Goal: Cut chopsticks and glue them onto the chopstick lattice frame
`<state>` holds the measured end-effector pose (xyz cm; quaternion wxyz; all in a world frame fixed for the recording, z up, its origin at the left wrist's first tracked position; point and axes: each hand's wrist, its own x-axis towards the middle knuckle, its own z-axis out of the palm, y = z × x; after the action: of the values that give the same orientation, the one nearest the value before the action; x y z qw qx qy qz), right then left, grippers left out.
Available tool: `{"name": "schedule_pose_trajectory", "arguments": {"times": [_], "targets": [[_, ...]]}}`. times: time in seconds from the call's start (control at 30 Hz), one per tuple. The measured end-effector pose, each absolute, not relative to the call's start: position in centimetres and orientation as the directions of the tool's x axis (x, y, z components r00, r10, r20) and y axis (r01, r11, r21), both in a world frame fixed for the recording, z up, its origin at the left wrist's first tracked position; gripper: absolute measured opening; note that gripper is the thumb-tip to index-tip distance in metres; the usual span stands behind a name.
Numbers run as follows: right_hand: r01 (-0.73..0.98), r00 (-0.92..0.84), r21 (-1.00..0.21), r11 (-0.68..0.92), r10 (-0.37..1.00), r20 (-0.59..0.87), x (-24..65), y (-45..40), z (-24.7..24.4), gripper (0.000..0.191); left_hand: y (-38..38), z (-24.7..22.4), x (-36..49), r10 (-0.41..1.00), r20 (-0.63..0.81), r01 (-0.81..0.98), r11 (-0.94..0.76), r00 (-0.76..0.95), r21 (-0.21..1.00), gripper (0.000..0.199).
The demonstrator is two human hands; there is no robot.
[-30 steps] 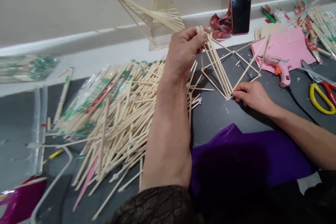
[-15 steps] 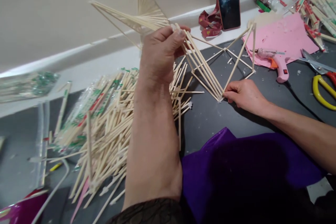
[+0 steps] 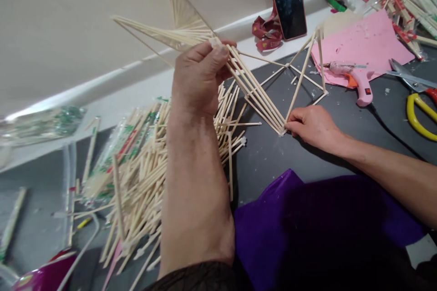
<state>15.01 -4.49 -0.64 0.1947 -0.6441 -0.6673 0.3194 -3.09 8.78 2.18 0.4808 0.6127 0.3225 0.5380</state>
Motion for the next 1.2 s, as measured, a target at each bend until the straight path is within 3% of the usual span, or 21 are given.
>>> {"name": "schedule_pose_trajectory", "arguments": {"times": [0.17,0.57,1.2], "targets": [[0.752,-0.107,-0.659,-0.021,0.982,-0.153,14.98,-4.41,-0.62,0.021,8.59,2.59,-3.24,0.924,0.3,-0.088,-0.288,0.235,0.954,0.025],[0.747,-0.113,-0.665,0.0,0.985,-0.127,15.09,-4.45,-0.82,0.021,8.9,2.14,-3.23,0.917,0.339,-0.03,-0.341,0.212,0.94,0.015],[0.75,-0.107,-0.661,0.002,0.987,-0.118,15.09,-4.54,-0.79,0.021,8.68,2.24,-3.0,0.925,0.327,-0.023,-0.329,0.195,0.944,0.034]]}}
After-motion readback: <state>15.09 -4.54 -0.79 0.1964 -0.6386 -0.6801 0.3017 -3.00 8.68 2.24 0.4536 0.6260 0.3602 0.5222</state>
